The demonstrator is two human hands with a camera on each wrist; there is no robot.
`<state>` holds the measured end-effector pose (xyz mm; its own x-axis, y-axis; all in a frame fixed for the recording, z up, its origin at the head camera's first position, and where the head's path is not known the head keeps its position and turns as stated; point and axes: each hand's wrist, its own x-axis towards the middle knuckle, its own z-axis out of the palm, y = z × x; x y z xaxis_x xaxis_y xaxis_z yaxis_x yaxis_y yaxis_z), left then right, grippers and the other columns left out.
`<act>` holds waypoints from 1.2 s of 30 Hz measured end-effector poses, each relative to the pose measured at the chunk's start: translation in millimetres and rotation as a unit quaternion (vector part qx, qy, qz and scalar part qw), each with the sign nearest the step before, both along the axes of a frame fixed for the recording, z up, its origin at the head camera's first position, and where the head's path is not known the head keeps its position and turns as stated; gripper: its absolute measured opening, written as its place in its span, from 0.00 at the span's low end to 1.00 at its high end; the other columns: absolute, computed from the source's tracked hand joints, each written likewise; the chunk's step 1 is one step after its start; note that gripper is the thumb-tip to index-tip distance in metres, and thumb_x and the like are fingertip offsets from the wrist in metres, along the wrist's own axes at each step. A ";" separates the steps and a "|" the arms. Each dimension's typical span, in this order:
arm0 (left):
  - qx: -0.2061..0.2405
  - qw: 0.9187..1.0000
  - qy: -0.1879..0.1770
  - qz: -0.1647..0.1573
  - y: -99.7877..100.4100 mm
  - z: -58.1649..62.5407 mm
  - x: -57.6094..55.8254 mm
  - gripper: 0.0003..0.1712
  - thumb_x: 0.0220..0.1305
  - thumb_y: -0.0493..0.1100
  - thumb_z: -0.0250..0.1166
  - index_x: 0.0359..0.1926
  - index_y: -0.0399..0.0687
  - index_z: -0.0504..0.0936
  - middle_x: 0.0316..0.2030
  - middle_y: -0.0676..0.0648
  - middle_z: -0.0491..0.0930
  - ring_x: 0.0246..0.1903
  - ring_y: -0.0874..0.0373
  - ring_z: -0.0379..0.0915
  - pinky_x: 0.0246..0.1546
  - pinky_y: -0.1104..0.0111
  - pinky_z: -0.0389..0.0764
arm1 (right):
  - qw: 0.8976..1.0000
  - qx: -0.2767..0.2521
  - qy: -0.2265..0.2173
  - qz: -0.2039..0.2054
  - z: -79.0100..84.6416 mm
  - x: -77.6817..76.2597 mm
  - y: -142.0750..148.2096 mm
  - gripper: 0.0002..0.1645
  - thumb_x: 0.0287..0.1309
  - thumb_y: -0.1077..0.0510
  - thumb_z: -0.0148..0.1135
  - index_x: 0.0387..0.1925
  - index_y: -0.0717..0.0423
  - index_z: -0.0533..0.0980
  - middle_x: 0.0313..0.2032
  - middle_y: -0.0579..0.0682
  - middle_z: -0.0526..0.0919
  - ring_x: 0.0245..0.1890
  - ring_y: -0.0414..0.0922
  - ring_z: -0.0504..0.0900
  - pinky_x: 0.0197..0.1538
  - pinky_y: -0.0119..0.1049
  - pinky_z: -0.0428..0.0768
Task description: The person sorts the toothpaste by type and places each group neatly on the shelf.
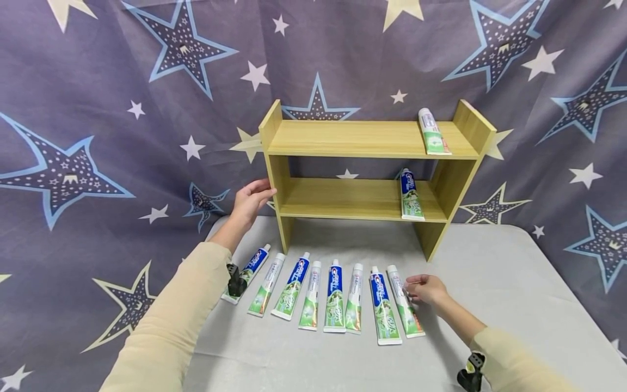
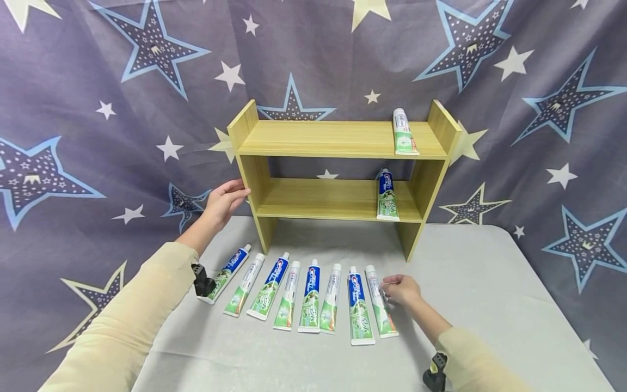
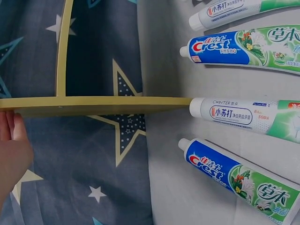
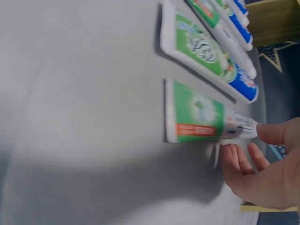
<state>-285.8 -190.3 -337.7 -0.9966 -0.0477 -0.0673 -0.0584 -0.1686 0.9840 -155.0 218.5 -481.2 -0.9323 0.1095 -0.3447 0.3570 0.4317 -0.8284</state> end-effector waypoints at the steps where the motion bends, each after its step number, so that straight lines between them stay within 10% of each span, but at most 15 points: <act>1: -0.001 1.000 0.000 0.000 -0.1 0.2 -0.1 0.28 0.61 0.32 0.63 0.63 0.35 0.69 0.40 0.57 0.77 0.41 0.68 0.77 0.70 0.62 0.67 | 1.000 0.000 -0.002 0.001 -2.7 0.8 -0.7 0.19 0.58 0.64 0.59 0.48 0.75 0.73 0.33 0.57 0.83 0.26 0.38 0.80 0.33 0.30 0.84; 21: -0.017 1.000 -0.005 -0.002 0.8 0.9 0.0 0.29 0.62 0.33 0.64 0.64 0.36 0.69 0.42 0.56 0.76 0.45 0.66 0.76 0.70 0.64 0.68 | 0.983 0.177 0.026 0.031 -18.1 -0.8 -12.1 0.16 0.45 0.56 0.73 0.29 0.65 0.79 0.26 0.56 0.81 0.23 0.44 0.78 0.24 0.30 0.78; 36: -0.030 1.000 -0.005 0.000 0.4 1.0 0.0 0.29 0.61 0.34 0.65 0.63 0.38 0.71 0.42 0.56 0.77 0.46 0.66 0.76 0.69 0.64 0.68 | 0.997 -0.003 -0.070 0.013 -0.2 -2.3 -2.0 0.17 0.53 0.64 0.66 0.39 0.74 0.73 0.20 0.45 0.74 0.20 0.36 0.72 0.27 0.27 0.79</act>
<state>-285.8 -190.0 -336.6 -0.9958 -0.0527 -0.0749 -0.0688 -0.1095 0.9916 -157.3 216.5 -481.3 -0.8776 0.0838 -0.4720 0.4580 0.4370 -0.7741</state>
